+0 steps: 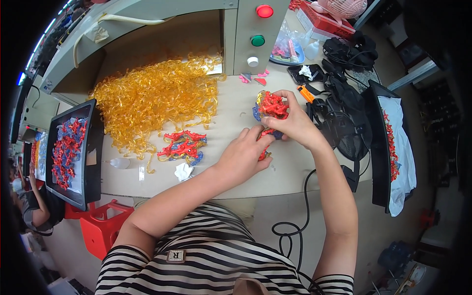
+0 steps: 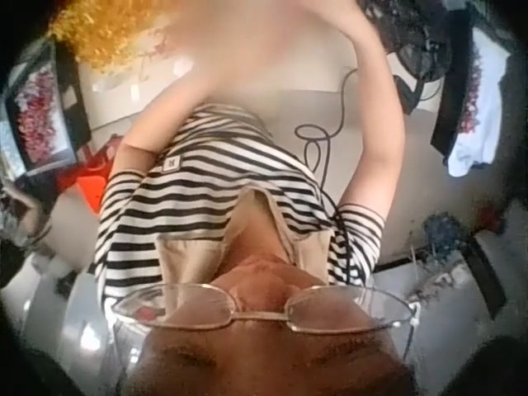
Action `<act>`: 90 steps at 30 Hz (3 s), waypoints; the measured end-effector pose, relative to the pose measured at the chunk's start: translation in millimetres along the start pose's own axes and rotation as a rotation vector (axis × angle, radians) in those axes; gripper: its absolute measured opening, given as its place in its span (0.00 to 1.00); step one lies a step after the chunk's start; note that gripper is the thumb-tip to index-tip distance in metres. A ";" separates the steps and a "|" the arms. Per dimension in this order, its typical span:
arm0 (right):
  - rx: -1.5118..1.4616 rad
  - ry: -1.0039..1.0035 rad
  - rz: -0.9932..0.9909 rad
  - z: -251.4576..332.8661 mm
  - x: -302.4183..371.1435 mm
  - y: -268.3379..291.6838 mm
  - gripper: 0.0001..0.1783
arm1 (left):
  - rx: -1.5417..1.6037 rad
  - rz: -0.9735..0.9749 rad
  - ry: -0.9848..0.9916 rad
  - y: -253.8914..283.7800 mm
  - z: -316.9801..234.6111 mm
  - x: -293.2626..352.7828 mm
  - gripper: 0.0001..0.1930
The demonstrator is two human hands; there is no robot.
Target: The person assembles toy figurines by gluing small yellow and red plastic components together with a glue bottle.
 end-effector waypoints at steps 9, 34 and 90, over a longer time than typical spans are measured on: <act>-0.448 0.078 0.034 0.6 24.0 45.0 0.43 | 0.160 0.020 -0.028 16.3 -30.1 -33.7 0.17; 0.045 -0.684 -0.848 -281.2 203.1 392.3 0.48 | 0.183 0.252 -0.473 -214.0 -256.5 -340.6 0.27; 0.519 0.794 -0.203 113.2 37.8 -168.3 0.22 | 0.710 -0.056 0.504 106.9 122.1 114.2 0.40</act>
Point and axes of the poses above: each hand's wrist, its own x-axis away from the middle knuckle, its own y-axis out of the back of the hand, z = x × y, the point moved 8 cm from there along -x, towards the middle knuckle, and after that the axes turned 1 degree about -z, right-handed, at the moved point
